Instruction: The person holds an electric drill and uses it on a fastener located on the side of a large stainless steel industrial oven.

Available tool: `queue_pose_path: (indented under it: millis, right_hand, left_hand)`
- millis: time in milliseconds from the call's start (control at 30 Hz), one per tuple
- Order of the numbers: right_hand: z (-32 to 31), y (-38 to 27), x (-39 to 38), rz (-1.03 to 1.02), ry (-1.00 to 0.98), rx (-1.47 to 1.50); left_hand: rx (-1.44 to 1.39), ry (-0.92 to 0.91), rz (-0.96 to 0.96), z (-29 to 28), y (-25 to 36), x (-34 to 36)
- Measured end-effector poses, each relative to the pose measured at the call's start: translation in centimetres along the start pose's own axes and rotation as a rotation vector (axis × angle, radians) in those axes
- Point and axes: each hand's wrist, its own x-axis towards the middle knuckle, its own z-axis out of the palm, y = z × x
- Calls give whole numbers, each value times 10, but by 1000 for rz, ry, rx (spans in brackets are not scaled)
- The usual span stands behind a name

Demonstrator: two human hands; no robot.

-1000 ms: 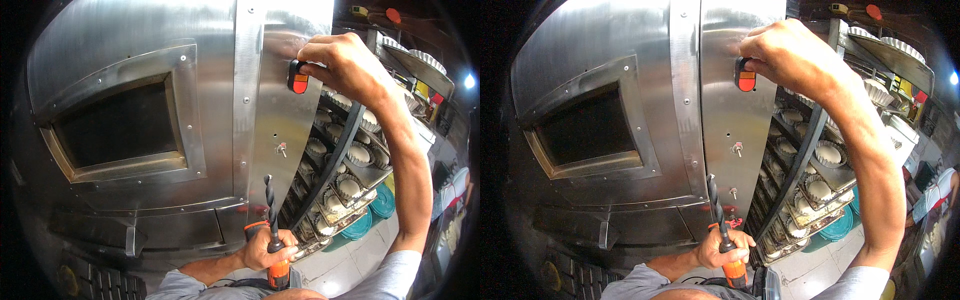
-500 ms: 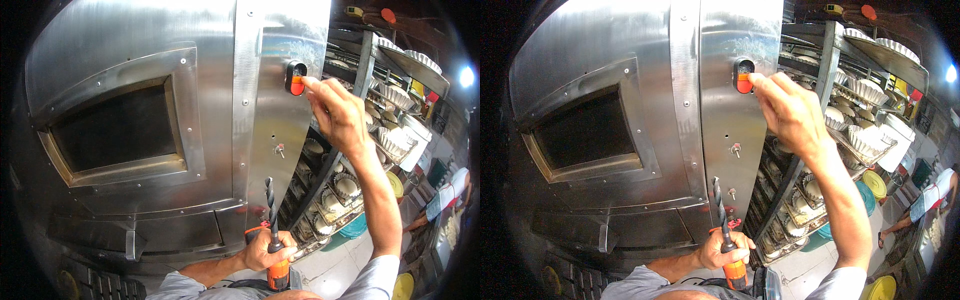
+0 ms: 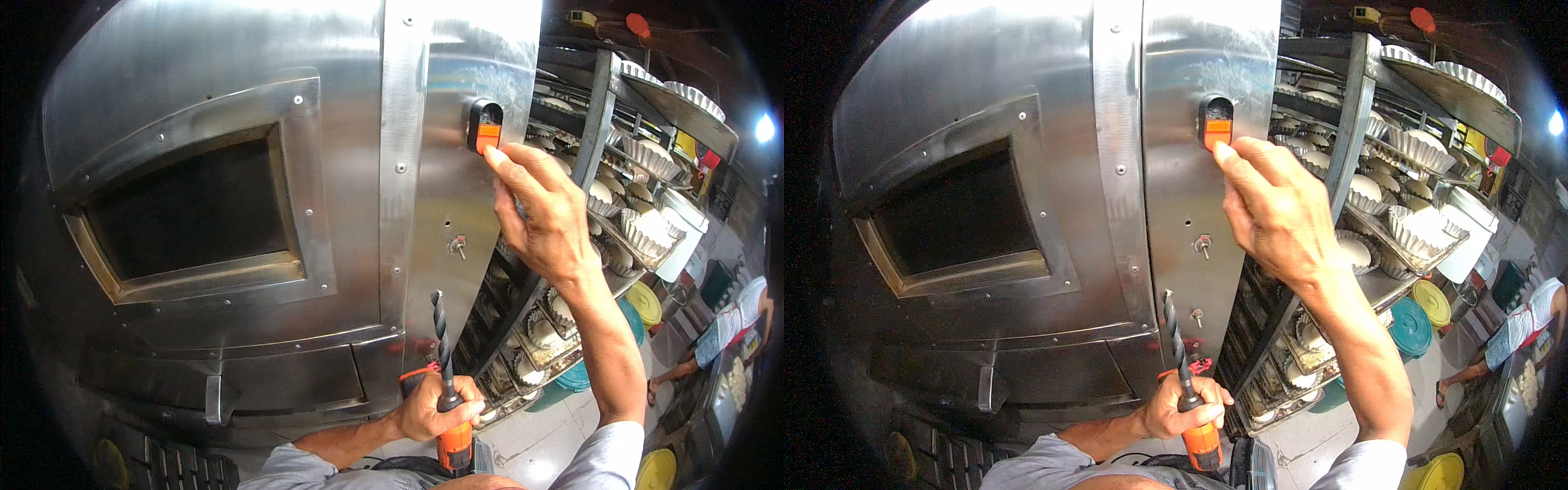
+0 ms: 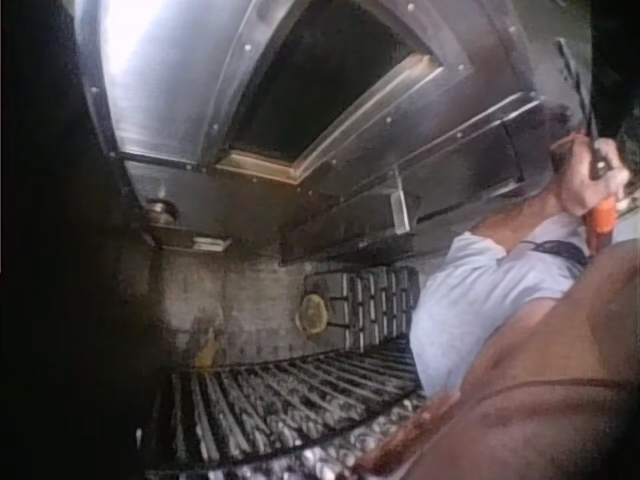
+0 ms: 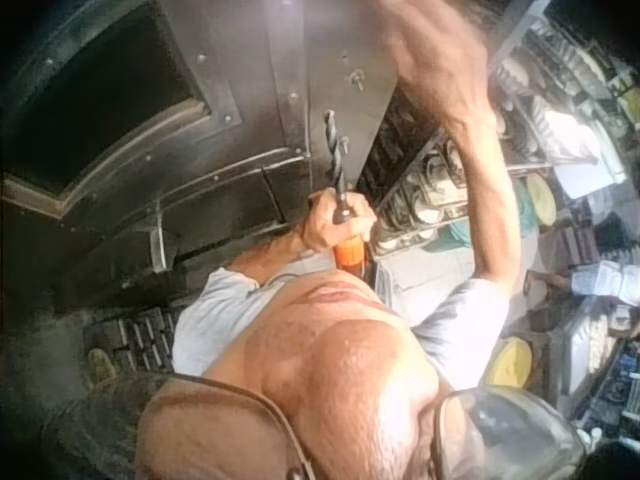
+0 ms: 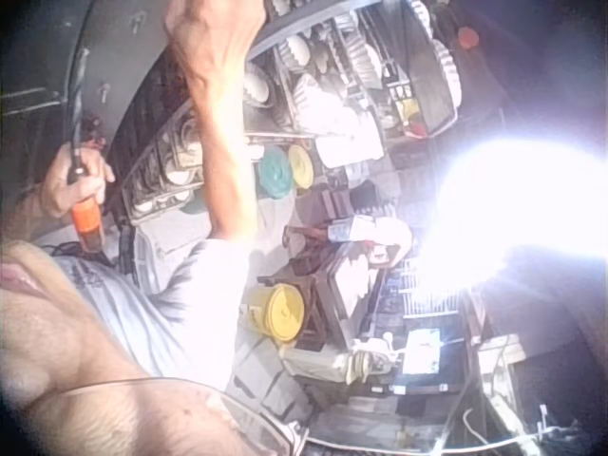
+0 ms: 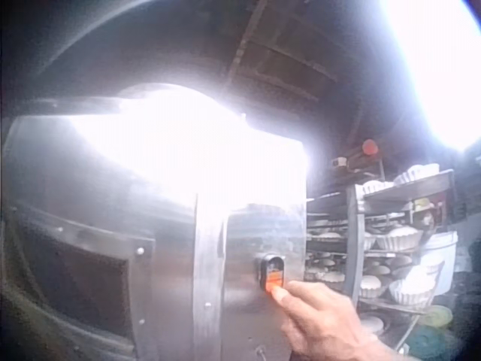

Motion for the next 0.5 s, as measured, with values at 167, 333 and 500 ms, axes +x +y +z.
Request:
queue_pose_path:
  millis: [167,333,500]
  right_hand:
    - [-18,14,34,-38,87,89]
    - [-21,31,52,31,-143,174]
    - [-15,35,47,95,-180,227]
  left_hand:
    - [-11,17,-4,-2,-1,-6]
    - [6,9,10,-1,1,-5]
    - [1,13,-8,0,0,-4]
